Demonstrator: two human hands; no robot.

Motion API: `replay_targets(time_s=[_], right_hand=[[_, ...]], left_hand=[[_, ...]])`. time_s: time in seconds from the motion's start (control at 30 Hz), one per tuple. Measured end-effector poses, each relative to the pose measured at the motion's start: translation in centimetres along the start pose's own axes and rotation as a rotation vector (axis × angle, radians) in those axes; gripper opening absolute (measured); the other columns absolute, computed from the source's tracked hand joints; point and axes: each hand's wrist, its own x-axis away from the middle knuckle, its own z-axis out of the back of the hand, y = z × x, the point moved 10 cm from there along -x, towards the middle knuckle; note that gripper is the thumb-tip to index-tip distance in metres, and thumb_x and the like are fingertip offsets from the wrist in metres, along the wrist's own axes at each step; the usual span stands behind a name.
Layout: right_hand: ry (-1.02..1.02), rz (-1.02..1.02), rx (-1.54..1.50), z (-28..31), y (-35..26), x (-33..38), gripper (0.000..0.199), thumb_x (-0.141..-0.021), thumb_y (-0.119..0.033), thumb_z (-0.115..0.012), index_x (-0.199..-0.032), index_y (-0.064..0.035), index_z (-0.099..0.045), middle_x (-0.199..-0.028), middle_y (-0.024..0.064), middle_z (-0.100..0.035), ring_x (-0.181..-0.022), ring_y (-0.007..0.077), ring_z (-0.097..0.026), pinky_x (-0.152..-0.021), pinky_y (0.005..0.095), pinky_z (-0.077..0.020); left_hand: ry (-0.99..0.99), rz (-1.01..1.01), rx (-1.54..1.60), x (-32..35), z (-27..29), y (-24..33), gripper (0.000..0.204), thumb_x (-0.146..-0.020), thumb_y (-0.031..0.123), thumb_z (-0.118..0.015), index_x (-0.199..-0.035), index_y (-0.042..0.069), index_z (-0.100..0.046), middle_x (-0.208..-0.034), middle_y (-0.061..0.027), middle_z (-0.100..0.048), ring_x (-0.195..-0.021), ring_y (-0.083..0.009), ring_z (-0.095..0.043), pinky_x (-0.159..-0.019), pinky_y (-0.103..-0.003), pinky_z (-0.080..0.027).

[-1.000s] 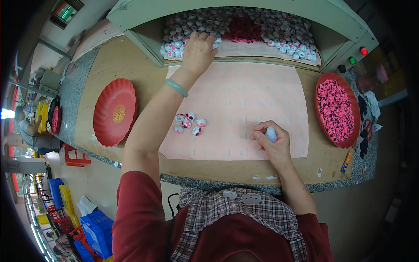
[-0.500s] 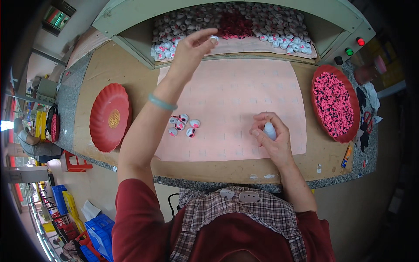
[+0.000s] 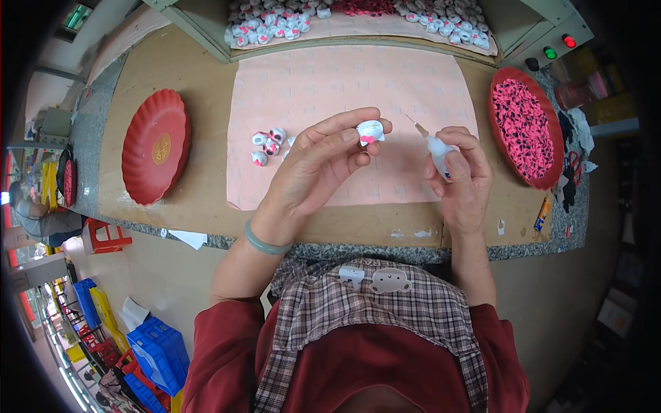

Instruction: The person retrieves figurine heads from an upper shelf, applies glue to them using a precision bottle, attaches small accessories by hand, and places the assembled pieces on the mat.

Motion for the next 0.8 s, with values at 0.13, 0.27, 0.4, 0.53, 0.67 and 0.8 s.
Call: replay_targets(time_s=[0.13,0.27,0.4,0.53,0.67,0.8], right_hand=[[0.089,0.039,-0.089,0.7,-0.9,0.7,0.027,-0.085,-0.008,-0.062,-0.108,-0.0015,-0.050,-0.098,0.0101,-0.057,-0.063,0.0107,-0.056,-0.046,0.0172,-0.0378],[0.167,0.106,-0.090,1.1,-1.9,1.1,0.029,-0.082,-0.008,-0.066,-0.107,-0.0010,-0.052,-0.093,0.0117,-0.060,-0.060,0.0111,-0.056,-0.046,0.0176,-0.0383],[0.192,0.138,0.009,1.4,-2.4,1.4,0.032,-0.082,-0.011,-0.067,-0.107,0.0001,-0.052,-0.091,0.0128,-0.062,-0.060,0.0109,-0.056,-0.046,0.0180,-0.0391],[0.204,0.136,0.056,1.2,-2.8,1.4,0.035,-0.083,-0.013,-0.067,-0.111,0.0011,-0.052,-0.090,0.0128,-0.063,-0.060,0.0105,-0.056,-0.048,0.0182,-0.0399],[0.165,0.150,0.040,1.0,-2.8,1.3,0.037,-0.085,-0.014,-0.065,-0.115,0.0014,-0.051,-0.091,0.0123,-0.062,-0.060,0.0103,-0.056,-0.049,0.0180,-0.0404],[0.140,0.160,0.067,0.6,-2.8,1.3,0.037,-0.086,-0.015,-0.063,-0.117,0.0015,-0.050,-0.093,0.0119,-0.062,-0.062,0.0100,-0.057,-0.051,0.0179,-0.0413]], left_hand=[[0.049,0.000,-0.034,1.1,0.3,-0.7,0.035,-0.091,0.015,-0.053,-0.122,-0.001,-0.051,-0.115,-0.0210,-0.056,-0.093,-0.0192,-0.061,-0.084,-0.027,-0.051],[0.050,0.008,-0.019,1.8,0.3,-1.5,0.033,-0.090,0.014,-0.054,-0.119,-0.001,-0.053,-0.115,-0.0222,-0.056,-0.093,-0.0188,-0.061,-0.084,-0.026,-0.051],[0.033,0.027,-0.020,2.2,0.4,-2.2,0.031,-0.090,0.013,-0.054,-0.119,-0.001,-0.053,-0.114,-0.0224,-0.057,-0.091,-0.0180,-0.061,-0.082,-0.025,-0.051],[0.027,0.032,-0.030,2.3,0.3,-2.5,0.030,-0.090,0.011,-0.054,-0.118,0.000,-0.053,-0.113,-0.0218,-0.058,-0.090,-0.0172,-0.061,-0.079,-0.025,-0.052],[0.060,0.022,-0.076,2.2,0.6,-2.7,0.029,-0.090,0.011,-0.054,-0.117,0.000,-0.053,-0.110,-0.0204,-0.059,-0.088,-0.0169,-0.061,-0.076,-0.024,-0.052],[0.062,0.032,-0.062,2.2,0.6,-2.9,0.028,-0.090,0.010,-0.055,-0.115,-0.001,-0.053,-0.107,-0.0186,-0.060,-0.088,-0.0175,-0.062,-0.076,-0.025,-0.052]])
